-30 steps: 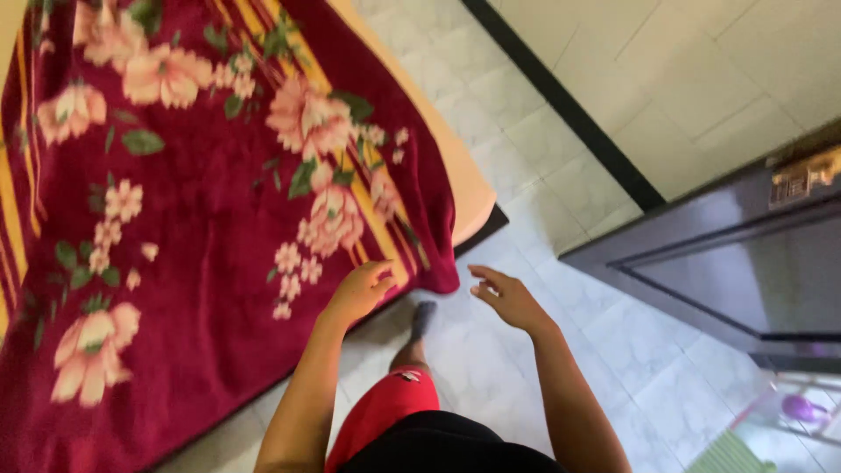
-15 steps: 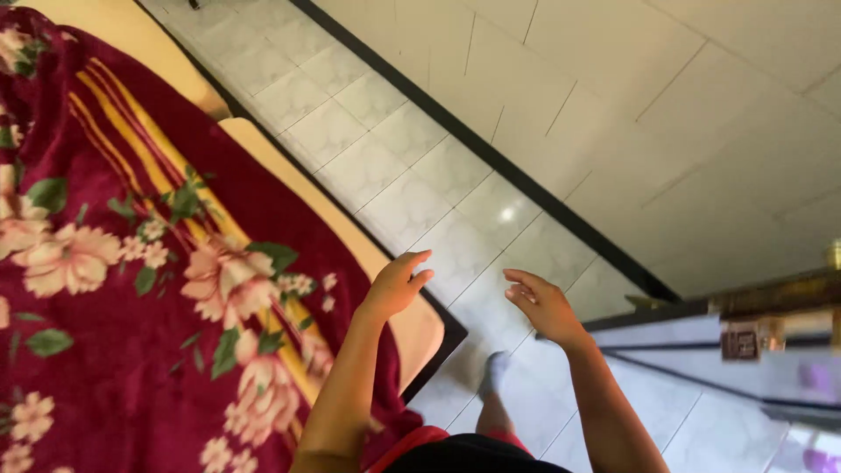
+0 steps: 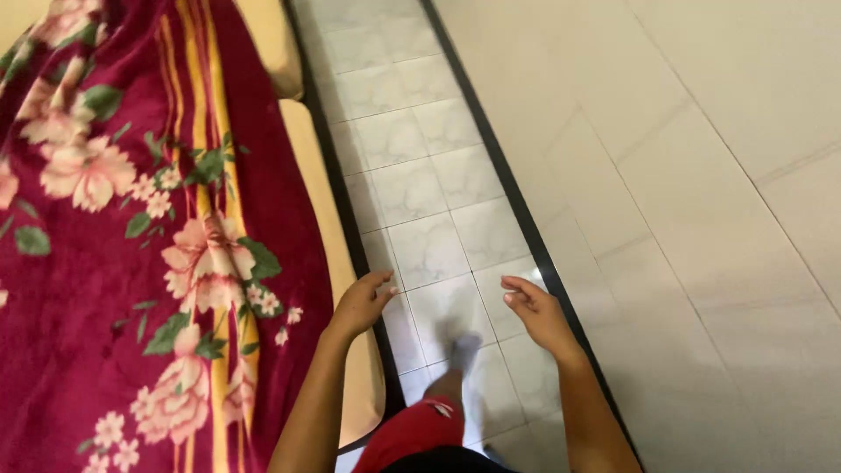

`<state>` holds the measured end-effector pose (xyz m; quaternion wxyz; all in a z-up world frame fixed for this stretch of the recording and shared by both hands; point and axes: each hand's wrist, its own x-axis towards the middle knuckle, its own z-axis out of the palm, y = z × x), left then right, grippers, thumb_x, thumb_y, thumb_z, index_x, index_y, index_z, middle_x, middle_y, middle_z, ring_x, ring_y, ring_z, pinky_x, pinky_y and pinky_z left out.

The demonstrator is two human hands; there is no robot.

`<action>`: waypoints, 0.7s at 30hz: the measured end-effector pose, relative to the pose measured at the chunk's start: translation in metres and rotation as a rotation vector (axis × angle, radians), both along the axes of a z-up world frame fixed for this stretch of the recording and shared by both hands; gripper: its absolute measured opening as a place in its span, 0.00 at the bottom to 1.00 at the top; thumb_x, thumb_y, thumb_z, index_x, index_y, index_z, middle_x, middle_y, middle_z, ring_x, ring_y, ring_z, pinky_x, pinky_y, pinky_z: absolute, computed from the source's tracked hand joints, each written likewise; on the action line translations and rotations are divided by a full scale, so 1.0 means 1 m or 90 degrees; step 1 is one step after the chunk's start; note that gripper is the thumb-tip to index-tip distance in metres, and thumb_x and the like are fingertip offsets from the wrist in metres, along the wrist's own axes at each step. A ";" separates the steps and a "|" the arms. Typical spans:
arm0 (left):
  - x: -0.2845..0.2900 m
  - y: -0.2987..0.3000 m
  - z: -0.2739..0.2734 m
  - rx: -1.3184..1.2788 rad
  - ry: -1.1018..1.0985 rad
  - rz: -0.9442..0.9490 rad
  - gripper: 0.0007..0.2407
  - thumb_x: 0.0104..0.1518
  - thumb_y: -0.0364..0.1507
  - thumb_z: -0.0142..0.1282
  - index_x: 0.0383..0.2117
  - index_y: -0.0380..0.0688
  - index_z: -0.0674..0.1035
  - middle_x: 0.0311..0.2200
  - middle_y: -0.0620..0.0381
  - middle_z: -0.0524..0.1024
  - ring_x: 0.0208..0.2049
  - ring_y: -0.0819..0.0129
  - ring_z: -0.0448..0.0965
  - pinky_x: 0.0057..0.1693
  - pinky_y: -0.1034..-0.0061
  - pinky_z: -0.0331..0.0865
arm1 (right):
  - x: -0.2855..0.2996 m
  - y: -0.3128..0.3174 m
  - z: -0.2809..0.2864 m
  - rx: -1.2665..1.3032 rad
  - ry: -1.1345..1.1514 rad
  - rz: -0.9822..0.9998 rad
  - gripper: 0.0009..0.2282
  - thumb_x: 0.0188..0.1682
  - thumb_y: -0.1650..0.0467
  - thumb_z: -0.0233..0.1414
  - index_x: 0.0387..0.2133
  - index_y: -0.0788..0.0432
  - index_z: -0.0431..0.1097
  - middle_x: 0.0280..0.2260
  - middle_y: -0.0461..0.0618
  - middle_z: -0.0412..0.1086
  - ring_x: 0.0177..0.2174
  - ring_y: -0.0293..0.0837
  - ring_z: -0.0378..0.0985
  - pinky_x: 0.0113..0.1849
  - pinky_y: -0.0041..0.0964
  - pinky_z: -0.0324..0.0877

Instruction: The person unfolds a floral-patterned maroon blanket on a bed and then folds it neatly by hand. They smooth out the fabric and adjust the edges to create a compact rectangular shape.

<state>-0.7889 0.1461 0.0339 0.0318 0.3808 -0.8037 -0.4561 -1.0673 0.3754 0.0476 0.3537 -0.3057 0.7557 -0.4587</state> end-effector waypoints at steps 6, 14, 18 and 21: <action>-0.072 -0.070 0.004 0.021 0.014 0.083 0.19 0.64 0.33 0.53 0.60 0.39 0.75 0.54 0.40 0.77 0.57 0.42 0.76 0.61 0.51 0.68 | -0.102 -0.114 -0.001 -0.037 -0.019 0.092 0.17 0.51 0.75 0.57 0.54 0.57 0.74 0.49 0.57 0.77 0.44 0.41 0.79 0.48 0.38 0.74; -0.238 -0.209 0.045 -0.020 0.018 0.014 0.18 0.64 0.34 0.53 0.59 0.40 0.75 0.53 0.40 0.77 0.58 0.41 0.74 0.63 0.50 0.66 | -0.239 -0.272 0.013 -0.118 0.034 0.067 0.14 0.53 0.75 0.54 0.53 0.58 0.74 0.48 0.58 0.77 0.44 0.44 0.80 0.49 0.40 0.73; -0.308 -0.276 0.059 -0.032 0.061 -0.038 0.19 0.63 0.32 0.53 0.59 0.40 0.75 0.52 0.38 0.77 0.57 0.38 0.74 0.61 0.49 0.67 | -0.297 -0.350 -0.018 -0.170 -0.030 -0.007 0.13 0.56 0.76 0.50 0.54 0.64 0.71 0.46 0.64 0.76 0.44 0.51 0.81 0.50 0.43 0.72; -0.325 -0.334 0.072 -0.005 0.024 -0.013 0.18 0.64 0.33 0.51 0.59 0.42 0.75 0.53 0.41 0.77 0.58 0.41 0.74 0.62 0.52 0.67 | -0.337 -0.438 -0.073 -0.171 -0.075 0.022 0.12 0.55 0.78 0.51 0.51 0.63 0.74 0.43 0.60 0.77 0.40 0.47 0.80 0.49 0.43 0.73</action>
